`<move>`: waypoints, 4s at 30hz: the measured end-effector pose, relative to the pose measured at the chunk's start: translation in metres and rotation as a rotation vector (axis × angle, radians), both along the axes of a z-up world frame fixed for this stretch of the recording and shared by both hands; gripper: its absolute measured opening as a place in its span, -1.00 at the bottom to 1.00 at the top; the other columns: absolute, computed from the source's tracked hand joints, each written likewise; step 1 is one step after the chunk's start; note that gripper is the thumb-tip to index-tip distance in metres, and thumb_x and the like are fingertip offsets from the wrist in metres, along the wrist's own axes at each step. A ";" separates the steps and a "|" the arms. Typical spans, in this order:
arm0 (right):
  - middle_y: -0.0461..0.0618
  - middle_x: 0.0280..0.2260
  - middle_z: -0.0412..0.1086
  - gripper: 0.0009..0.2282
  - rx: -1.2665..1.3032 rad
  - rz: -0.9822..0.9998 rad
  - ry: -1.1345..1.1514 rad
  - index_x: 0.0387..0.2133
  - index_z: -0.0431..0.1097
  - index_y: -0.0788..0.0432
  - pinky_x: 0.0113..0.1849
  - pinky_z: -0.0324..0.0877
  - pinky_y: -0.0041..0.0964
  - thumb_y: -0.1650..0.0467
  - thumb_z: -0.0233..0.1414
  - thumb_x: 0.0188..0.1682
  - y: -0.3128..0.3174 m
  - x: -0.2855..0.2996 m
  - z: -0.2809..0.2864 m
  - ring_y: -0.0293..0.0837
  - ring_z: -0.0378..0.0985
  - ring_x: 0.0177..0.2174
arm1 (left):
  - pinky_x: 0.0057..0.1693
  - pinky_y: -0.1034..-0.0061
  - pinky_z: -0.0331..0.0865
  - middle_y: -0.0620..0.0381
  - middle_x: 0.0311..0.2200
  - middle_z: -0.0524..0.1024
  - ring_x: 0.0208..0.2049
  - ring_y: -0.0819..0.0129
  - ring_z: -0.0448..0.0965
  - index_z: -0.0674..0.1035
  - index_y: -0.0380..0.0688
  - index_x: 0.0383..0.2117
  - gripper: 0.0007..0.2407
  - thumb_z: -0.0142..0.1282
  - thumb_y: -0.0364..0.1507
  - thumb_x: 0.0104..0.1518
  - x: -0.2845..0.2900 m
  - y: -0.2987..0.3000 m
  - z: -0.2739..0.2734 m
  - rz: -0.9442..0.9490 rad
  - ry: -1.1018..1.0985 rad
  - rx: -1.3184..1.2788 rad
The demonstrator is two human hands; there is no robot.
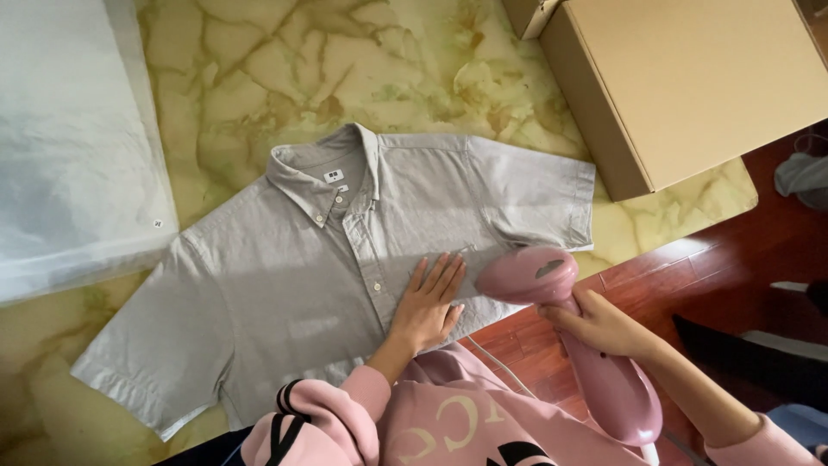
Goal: The person uses a pink handheld garment steamer to iron a light gray short-sleeved shirt laid flat on a table. They move the steamer across the front, collar, and sleeves while holding the fabric with their other hand.
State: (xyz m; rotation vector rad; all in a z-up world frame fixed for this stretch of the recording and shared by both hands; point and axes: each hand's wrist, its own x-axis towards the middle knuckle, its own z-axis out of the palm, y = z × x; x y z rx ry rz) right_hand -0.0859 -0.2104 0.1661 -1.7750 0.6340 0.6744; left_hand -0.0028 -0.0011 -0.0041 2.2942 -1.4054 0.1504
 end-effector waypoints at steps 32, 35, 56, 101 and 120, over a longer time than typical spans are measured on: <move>0.39 -0.80 0.35 -0.75 0.020 -0.297 0.092 -0.69 0.28 0.44 -0.72 0.40 -0.12 0.39 -0.03 -0.20 0.050 -0.015 0.025 0.16 0.50 -0.76 | 0.24 0.15 -0.25 0.12 0.14 0.12 0.19 0.20 0.00 0.19 -0.04 0.11 -0.54 -0.24 -0.24 0.02 0.021 0.078 -0.008 -0.039 -0.034 -0.092; 0.39 -0.81 0.35 -0.77 0.027 -0.320 0.139 -0.68 0.28 0.44 -0.71 0.41 -0.11 0.41 -0.03 -0.20 0.049 -0.037 0.023 0.16 0.51 -0.77 | 0.25 0.16 -0.28 0.13 0.14 0.12 0.20 0.22 -0.02 0.19 -0.03 0.11 -0.56 -0.33 -0.22 0.07 0.022 0.078 -0.009 -0.044 -0.021 -0.089; 0.42 -0.77 0.35 -0.75 -0.073 -0.295 0.088 -0.65 0.24 0.42 -0.68 0.38 -0.11 0.37 -0.02 -0.20 0.065 0.012 0.035 0.18 0.49 -0.72 | 0.25 0.09 -0.32 0.15 0.13 0.13 0.21 0.18 -0.05 0.25 0.11 0.08 -0.60 -0.30 -0.23 0.06 0.030 0.102 -0.003 -0.107 -0.047 -0.047; 0.15 -0.80 0.38 -0.80 0.078 -0.022 -0.106 -0.72 0.28 0.32 -0.70 0.44 -0.31 0.42 0.01 -0.21 0.115 0.019 0.001 -0.08 0.53 -0.76 | 0.18 -0.11 -0.41 -0.05 0.20 -0.08 0.22 -0.07 -0.23 0.05 -0.01 0.17 -0.49 -0.29 -0.19 0.05 0.028 0.109 -0.004 0.244 0.019 0.073; 0.16 -0.79 0.43 -0.82 -0.009 0.087 0.140 -0.66 0.31 0.31 -0.80 0.30 -0.45 0.39 -0.01 -0.23 0.100 -0.001 0.005 -0.14 0.49 -0.79 | 0.20 -0.04 -0.40 -0.13 0.19 -0.10 0.22 0.02 -0.18 0.05 -0.14 0.15 -0.50 -0.33 -0.19 0.10 0.037 0.106 -0.013 0.256 0.102 0.039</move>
